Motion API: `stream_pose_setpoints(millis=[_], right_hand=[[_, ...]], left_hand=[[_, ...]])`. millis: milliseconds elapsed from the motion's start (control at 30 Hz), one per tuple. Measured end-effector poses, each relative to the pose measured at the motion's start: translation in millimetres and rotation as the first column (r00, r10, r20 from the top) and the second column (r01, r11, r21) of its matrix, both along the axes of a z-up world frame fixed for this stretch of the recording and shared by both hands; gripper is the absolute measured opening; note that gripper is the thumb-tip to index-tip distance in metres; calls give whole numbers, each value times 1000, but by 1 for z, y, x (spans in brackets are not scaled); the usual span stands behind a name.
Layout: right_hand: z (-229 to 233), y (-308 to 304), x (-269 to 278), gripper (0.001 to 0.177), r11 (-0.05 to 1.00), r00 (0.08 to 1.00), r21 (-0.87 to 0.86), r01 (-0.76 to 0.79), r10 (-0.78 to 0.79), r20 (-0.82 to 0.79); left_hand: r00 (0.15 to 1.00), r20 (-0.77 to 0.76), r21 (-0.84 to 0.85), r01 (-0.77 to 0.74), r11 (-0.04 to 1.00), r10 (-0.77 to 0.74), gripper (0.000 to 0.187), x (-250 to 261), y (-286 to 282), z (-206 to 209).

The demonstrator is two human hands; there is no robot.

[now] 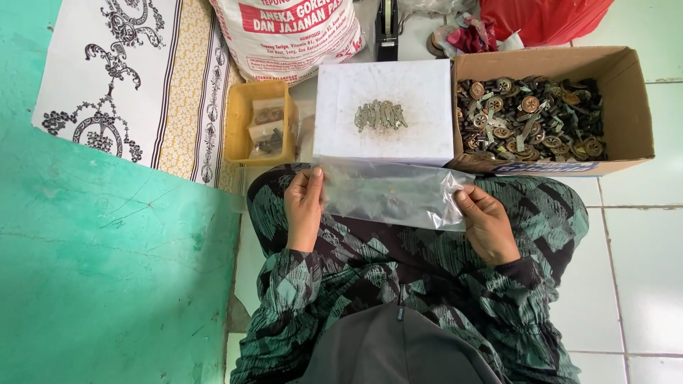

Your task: Sorting small metal hardware components from a large box into individual plastic bags on the floor.

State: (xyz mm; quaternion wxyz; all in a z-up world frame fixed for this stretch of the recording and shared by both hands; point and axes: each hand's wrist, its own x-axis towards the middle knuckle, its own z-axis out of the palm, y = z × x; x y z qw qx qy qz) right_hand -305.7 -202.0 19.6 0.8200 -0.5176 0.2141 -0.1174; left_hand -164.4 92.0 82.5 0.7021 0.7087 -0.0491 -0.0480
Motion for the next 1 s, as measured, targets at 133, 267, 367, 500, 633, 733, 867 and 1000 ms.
stream_pose_setpoints(millis=[133,267,367,500,633,733,867,1000], right_hand=[[-17,-8,0,18,1000,1000,29,3,-3,18],[-46,-22,7,20,1000,1000,25,4,-4,-17],[-30,-20,27,21,1000,1000,13,4,-3,-18],[-7,-11,56,22,999,999,-31,-10,8,-52],[16,2,79,22,996,989,-65,-56,47,-138],[15,3,96,22,992,984,-82,-95,81,-156],[37,14,120,21,990,985,-97,-101,86,-149],[21,17,135,18,994,986,-30,-106,101,-132]], left_hand=[[1000,20,29,19,999,-20,33,18,-10,-15],[998,53,81,36,996,-40,30,45,-21,-34],[995,83,127,47,991,-58,30,74,-27,-40],[991,115,220,38,975,-65,32,114,-26,-51],[997,77,234,-1,972,-17,33,131,-28,-60],[998,56,240,-54,969,42,33,136,-29,-60],[990,53,243,-140,960,131,28,145,-29,-63],[978,52,204,-208,957,202,24,155,-27,-68]])
